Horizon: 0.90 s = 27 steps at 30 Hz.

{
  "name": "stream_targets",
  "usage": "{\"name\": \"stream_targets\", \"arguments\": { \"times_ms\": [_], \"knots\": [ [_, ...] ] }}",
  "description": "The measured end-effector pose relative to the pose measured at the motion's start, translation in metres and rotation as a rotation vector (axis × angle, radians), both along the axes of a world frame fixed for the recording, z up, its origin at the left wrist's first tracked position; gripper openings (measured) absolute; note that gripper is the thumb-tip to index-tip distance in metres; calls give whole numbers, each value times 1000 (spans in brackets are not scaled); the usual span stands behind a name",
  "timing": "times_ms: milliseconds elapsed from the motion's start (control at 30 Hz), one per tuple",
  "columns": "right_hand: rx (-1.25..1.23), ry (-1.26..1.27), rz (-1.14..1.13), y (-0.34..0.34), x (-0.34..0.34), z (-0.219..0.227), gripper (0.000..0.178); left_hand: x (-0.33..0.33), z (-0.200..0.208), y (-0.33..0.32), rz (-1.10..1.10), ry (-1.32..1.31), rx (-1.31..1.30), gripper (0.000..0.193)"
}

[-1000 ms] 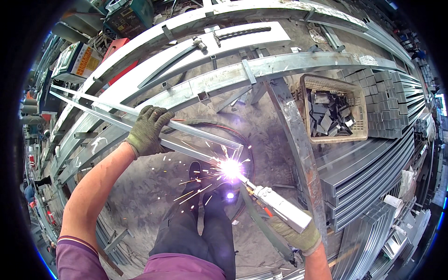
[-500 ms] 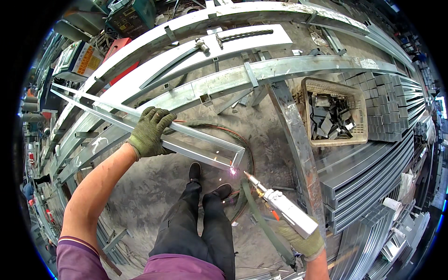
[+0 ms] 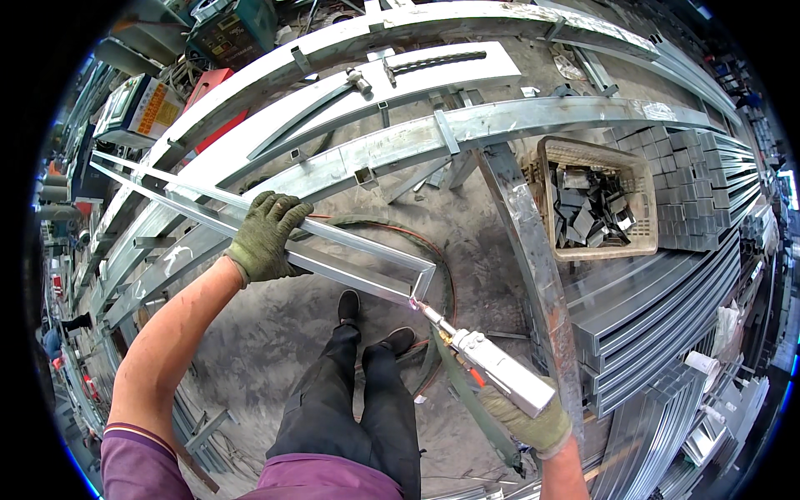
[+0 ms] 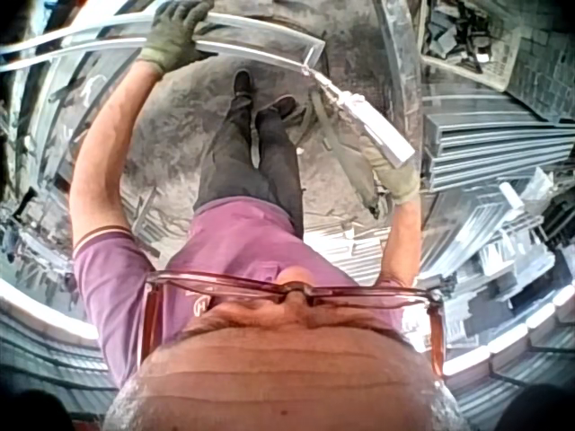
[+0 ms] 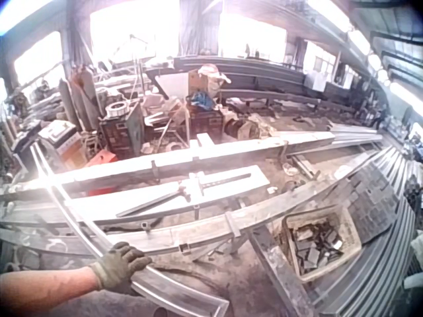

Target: The person welds two aluminum profiles together using a handheld welding torch. They position the pieces, weld the joints, and use a hammer to tap the assembly into alignment. The person repeats this process on multiple joints of the frame.

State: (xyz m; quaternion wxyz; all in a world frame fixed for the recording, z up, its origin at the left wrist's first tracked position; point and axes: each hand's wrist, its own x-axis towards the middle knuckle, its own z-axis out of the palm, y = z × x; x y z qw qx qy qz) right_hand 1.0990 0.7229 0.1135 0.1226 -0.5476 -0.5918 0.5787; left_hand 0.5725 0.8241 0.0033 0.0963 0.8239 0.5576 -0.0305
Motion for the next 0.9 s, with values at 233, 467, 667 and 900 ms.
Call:
{"name": "stream_targets", "arguments": {
  "times_ms": [233, 467, 667, 900],
  "knots": [
    [53, 11, 32, 1, 1, -5, 42, 1, 4, 1, 17, 22, -37, 110],
    [121, 17, 30, 2, -1, -9, 39, 0, 0, 1, -6, 6, 3, 111],
    [102, 61, 31, 4, -4, -6, 41, 0, -1, -1, -10, 14, 21, 110],
    [24, 15, -2, 1, -4, -6, 38, -3, -3, 0, -16, -13, 5, 111]
  ]
}}
